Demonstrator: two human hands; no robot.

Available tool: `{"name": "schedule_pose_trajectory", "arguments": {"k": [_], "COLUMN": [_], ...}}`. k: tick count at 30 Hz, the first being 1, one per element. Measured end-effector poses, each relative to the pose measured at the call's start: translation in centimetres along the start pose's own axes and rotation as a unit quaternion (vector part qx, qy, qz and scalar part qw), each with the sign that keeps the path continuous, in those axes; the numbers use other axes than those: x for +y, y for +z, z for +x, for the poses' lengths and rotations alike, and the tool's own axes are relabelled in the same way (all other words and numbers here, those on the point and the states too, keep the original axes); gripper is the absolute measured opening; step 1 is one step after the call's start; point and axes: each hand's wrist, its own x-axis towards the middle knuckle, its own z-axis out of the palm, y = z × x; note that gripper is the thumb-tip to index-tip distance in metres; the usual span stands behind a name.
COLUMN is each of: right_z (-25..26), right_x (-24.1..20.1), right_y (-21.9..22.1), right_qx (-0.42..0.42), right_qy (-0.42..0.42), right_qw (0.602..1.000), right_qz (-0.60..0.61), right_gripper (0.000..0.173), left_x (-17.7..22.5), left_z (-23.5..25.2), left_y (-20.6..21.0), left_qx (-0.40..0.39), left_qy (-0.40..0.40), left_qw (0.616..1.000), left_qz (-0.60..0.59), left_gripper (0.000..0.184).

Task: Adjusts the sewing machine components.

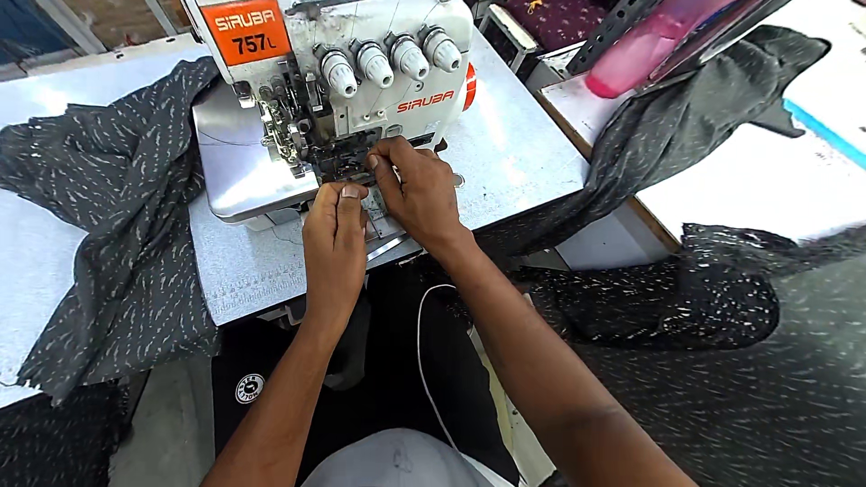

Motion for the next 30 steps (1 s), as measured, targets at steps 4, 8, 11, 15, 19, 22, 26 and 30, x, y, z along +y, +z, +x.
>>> {"name": "schedule_pose_trajectory", "arguments": {"k": [4, 8, 11, 15, 19, 22, 26, 30], "right_z": [0.4, 0.8, 0.9, 1.0, 0.9, 0.9, 0.9, 0.9], "right_x": [0.0, 0.2, 0.2, 0.3, 0.4, 0.4, 0.4, 0.4], "right_y": [0.4, 1.0, 1.3, 1.4, 1.5, 1.4, 1.5, 1.6], "right_qx": [0.009, 0.01, 0.011, -0.001, 0.005, 0.009, 0.007, 0.008], "right_qy": [-0.016, -0.03, -0.041, -0.045, -0.048, -0.049, -0.048, -0.046], "right_qw": [0.996, 0.991, 0.987, 0.985, 0.986, 0.988, 0.988, 0.988], "right_qz": [-0.085, -0.128, -0.155, -0.164, -0.157, -0.149, -0.147, -0.149], "right_gripper": [0.016, 0.018, 0.017, 0.018, 0.018, 0.018, 0.018, 0.018], "left_x": [0.6, 1.3, 1.6, 1.9, 1.9, 1.9, 1.9, 2.0], "left_z": [-1.8, -3.1, -3.0, -2.6, -2.4, -2.3, -2.2, -2.0], "left_y": [-0.6, -1.2, -1.5, -1.7, -1.5, -1.4, -1.3, -1.2], "left_qx": [-0.014, -0.01, 0.003, 0.004, 0.0, -0.001, 0.001, -0.003], "left_qy": [-0.047, -0.117, -0.158, -0.179, -0.183, -0.185, -0.188, -0.191], "left_qw": [0.993, 0.974, 0.954, 0.935, 0.93, 0.928, 0.927, 0.925], "left_qz": [-0.103, -0.195, -0.254, -0.307, -0.32, -0.323, -0.324, -0.329], "left_gripper": [0.026, 0.028, 0.03, 0.031, 0.031, 0.032, 0.032, 0.032]}}
